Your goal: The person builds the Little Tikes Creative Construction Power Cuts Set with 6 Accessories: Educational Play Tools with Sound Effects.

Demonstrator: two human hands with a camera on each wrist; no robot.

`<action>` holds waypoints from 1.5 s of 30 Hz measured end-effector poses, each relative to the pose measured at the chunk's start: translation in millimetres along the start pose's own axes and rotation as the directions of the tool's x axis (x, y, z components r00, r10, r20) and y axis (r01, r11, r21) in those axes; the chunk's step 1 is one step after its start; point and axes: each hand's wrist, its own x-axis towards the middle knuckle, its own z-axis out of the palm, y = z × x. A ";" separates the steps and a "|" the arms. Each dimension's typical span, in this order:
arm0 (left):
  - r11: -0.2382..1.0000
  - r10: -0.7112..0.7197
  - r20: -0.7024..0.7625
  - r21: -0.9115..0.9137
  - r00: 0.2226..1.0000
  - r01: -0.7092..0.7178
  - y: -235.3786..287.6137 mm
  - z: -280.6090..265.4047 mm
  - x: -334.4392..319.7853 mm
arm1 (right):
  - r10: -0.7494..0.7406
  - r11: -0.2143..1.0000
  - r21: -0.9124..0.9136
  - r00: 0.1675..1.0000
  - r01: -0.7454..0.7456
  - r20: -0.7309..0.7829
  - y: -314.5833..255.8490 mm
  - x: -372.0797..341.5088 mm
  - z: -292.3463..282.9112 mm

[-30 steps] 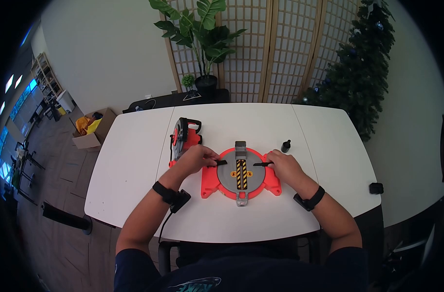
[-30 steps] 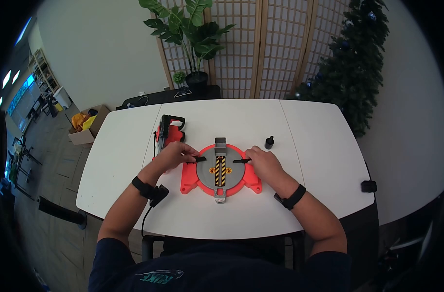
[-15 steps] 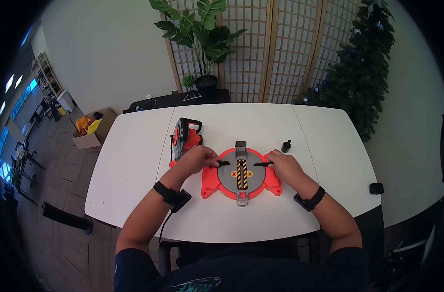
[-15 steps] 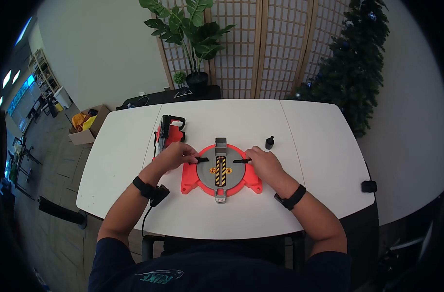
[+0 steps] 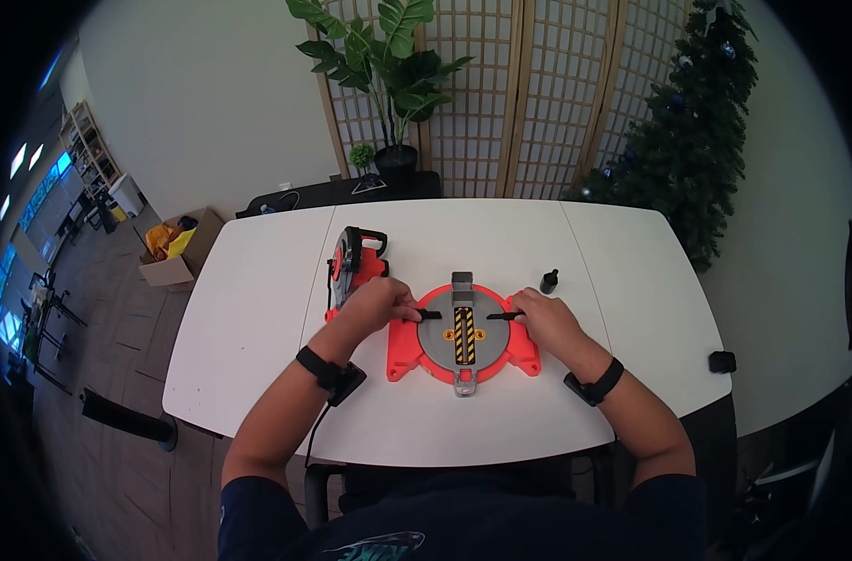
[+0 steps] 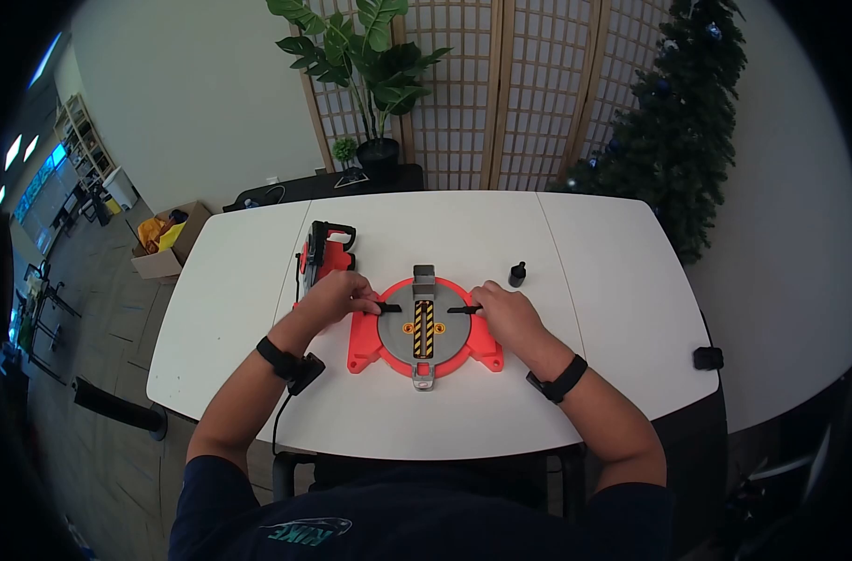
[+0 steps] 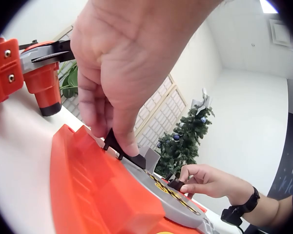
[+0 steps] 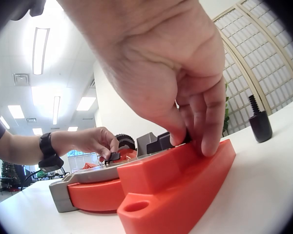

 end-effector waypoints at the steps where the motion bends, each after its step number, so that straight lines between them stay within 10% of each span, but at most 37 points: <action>1: 1.000 -0.002 -0.003 -0.004 1.000 0.002 0.1 -0.2 0.0 | -0.007 1.000 -0.003 1.000 0.007 -0.003 0.3 0.1 0.1; 45: 0.972 0.206 -0.105 0.137 0.973 -0.191 -23.2 16.4 -3.9 | 0.020 1.000 0.015 1.000 -0.020 -0.001 1.1 1.6 1.3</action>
